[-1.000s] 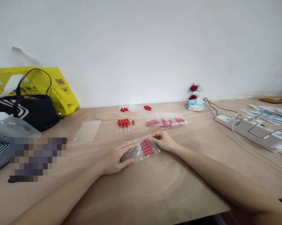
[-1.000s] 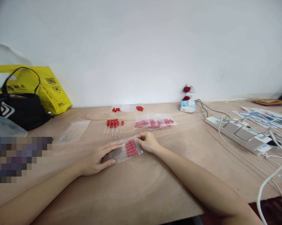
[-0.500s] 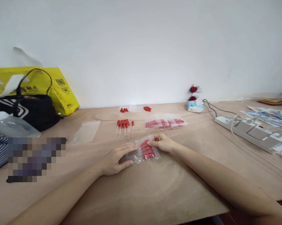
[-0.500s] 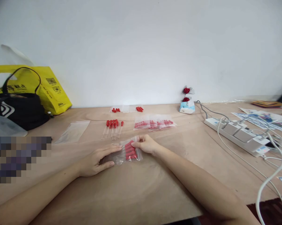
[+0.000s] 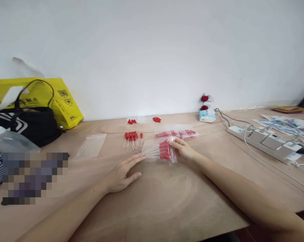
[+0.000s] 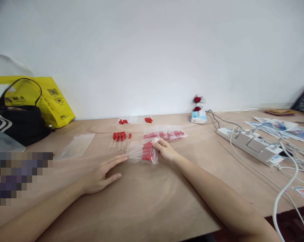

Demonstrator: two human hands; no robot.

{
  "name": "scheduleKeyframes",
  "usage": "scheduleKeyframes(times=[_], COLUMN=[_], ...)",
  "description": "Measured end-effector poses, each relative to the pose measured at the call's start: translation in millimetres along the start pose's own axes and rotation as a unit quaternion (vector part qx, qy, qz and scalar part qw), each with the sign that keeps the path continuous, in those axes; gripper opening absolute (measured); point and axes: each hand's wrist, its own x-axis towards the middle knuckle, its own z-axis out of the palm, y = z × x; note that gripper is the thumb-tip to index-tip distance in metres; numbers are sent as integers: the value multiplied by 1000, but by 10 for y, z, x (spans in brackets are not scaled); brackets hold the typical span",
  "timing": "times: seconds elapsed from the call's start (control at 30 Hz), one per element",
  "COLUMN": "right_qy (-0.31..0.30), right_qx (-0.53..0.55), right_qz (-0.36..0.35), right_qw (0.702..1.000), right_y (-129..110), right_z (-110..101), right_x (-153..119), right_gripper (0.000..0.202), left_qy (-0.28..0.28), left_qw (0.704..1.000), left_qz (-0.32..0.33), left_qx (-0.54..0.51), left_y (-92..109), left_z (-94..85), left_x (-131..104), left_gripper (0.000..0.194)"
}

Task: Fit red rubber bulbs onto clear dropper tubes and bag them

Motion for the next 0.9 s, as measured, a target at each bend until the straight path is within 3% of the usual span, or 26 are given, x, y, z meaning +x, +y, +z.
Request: scheduleKeyframes(times=[0.17, 0.33, 0.67, 0.8, 0.9], right_qy=[152, 265, 291, 309, 320], right_qx=[51, 59, -100, -117, -150], right_qz=[-99, -119, -89, -77, -77], right_qw=[982, 955, 947, 941, 932], right_y=[-106, -110, 276, 372, 386], right_z=[-180, -229, 326, 357, 319], right_x=[153, 330, 720, 739, 650], right_gripper=[27, 23, 18, 26, 35], left_qy=[-3, -10, -30, -23, 24], left_qw=[1000, 1000, 999, 999, 999], left_qz=[-9, -15, -35, -24, -10], left_qx=[4, 2, 9, 16, 41], left_y=[13, 21, 22, 33, -23], left_z=[-3, -10, -28, 3, 19], left_x=[5, 8, -2, -11, 12], left_gripper=[47, 48, 47, 43, 36])
